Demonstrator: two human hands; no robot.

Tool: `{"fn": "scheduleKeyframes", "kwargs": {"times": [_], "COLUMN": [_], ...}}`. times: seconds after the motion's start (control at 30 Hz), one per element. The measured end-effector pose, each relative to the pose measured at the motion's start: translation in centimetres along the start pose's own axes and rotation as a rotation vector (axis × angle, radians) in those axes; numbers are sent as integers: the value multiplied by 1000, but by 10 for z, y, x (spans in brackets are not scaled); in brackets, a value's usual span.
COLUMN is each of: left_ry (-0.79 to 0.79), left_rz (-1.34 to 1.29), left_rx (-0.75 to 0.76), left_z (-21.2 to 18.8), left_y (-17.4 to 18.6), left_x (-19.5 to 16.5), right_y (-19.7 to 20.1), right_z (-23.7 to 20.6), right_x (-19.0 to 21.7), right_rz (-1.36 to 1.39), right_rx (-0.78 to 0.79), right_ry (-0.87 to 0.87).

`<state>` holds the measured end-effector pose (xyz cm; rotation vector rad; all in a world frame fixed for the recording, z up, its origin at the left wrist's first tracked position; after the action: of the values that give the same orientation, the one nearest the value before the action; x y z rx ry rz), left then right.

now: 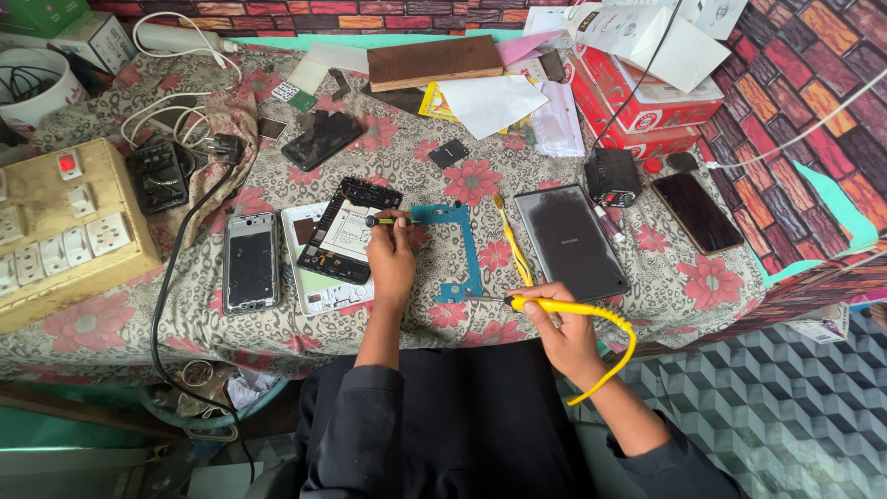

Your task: The person cleans a disassembled phone motherboard with a brush, then uses a soldering iron to solder components on the board while holding it steady with the other hand. Other phone parts and devices sit on the workbench around them.

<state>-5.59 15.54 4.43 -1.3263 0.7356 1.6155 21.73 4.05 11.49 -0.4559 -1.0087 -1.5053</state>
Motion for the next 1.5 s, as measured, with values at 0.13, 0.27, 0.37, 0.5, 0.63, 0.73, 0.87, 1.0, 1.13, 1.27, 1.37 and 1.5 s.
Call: {"fn": "scheduleKeyframes", "kwargs": {"times": [0.13,0.27,0.37,0.5,0.63,0.73,0.87,1.0,1.13,1.27,1.37,1.5], "left_ry": [3,-17,-12,-10,-1,-7,-12,-1,3,36,30,31], "left_rz": [63,57,49,44,50,40,42,31,13,13,7,11], "left_rx": [-19,-24,-22,-20,-20,-13,-13,-13,-9,-15,-11,-7], "left_z": [0,0,0,0,1,0,0,0,0,0,1,0], "left_y": [1,1,1,2,1,1,1,1,1,2,2,1], "left_x": [1,0,0,1,3,3,3,3,2,2,0,0], "right_y": [7,6,3,0,0,0,0,-3,-3,0,3,3], "right_z": [2,3,3,2,2,2,2,0,0,1,3,3], "right_x": [0,4,4,1,1,1,0,-3,-3,1,2,1], "right_rz": [10,-33,-39,-60,-61,-74,-56,-29,-66,-55,-48,-66], "right_rx": [-21,-11,-6,-2,-1,2,1,8,8,-8,-14,-9], "right_ry": [-37,-8,-11,-30,-26,-23,-31,-45,-42,-23,-18,-35]}}
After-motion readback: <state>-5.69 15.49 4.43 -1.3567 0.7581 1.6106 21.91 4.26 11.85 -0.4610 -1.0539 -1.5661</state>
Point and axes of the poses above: each hand's wrist, its own z-axis towards the middle knuckle, its own y-axis out of the back of the hand, x = y × z, the point moved 6 cm from there along z, towards the middle knuckle, and after that the axes turned 6 degrees about y, right-handed, at the moved point
